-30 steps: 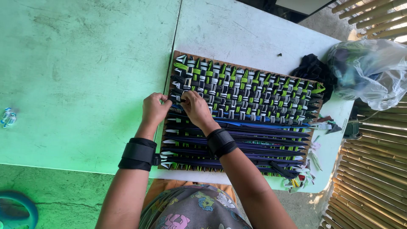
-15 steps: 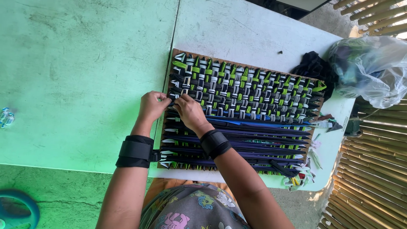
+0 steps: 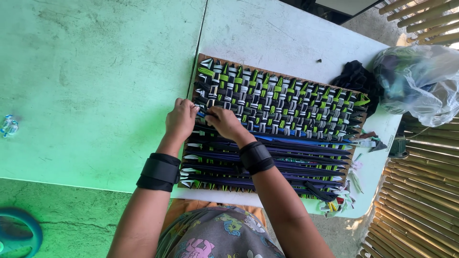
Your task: Weaving a rug using colorful strips of material on a wooden frame.
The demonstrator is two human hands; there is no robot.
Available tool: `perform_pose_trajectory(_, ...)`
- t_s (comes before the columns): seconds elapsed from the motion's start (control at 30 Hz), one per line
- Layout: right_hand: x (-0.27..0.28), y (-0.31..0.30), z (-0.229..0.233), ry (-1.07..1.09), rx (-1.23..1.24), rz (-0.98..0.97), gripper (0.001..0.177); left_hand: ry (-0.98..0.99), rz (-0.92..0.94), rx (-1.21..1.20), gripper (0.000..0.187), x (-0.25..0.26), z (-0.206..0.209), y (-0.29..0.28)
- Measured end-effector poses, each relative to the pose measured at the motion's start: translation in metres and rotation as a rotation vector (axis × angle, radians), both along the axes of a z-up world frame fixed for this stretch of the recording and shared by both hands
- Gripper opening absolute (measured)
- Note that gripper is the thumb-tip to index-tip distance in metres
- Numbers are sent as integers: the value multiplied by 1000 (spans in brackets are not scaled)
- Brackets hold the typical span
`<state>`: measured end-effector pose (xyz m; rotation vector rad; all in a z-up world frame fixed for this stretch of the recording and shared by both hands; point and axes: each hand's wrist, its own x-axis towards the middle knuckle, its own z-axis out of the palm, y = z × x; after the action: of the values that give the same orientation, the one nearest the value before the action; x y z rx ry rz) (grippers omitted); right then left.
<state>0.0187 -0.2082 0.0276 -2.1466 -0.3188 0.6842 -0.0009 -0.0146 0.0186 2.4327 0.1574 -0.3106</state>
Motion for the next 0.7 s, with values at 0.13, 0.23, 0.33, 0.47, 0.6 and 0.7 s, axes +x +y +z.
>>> perform_pose_trajectory(0.13,-4,-14,-9,143,115,-165,23,-110,28,85,30,-4,18,-15)
perform_pose_trajectory(0.23,-11,-23,-36,293,365,-428,23,-281,-52,155,23,-13,19,-23)
perform_pose_trajectory(0.33,-13,-21,-42,255,441,-488,23,-203,-190,162,12,-24,37,-26)
perform_pose_trajectory(0.47,-15,-26,-43,260,478,-504,20,-73,-152,394,16,-23,38,-37)
perform_pose_trajectory(0.6,-21,-26,-37,238,460,-518,18,-106,-97,590,19,-22,22,-51)
perform_pose_trajectory(0.7,-26,-26,-40,233,485,-517,19,-59,-68,622,19,-18,11,-60)
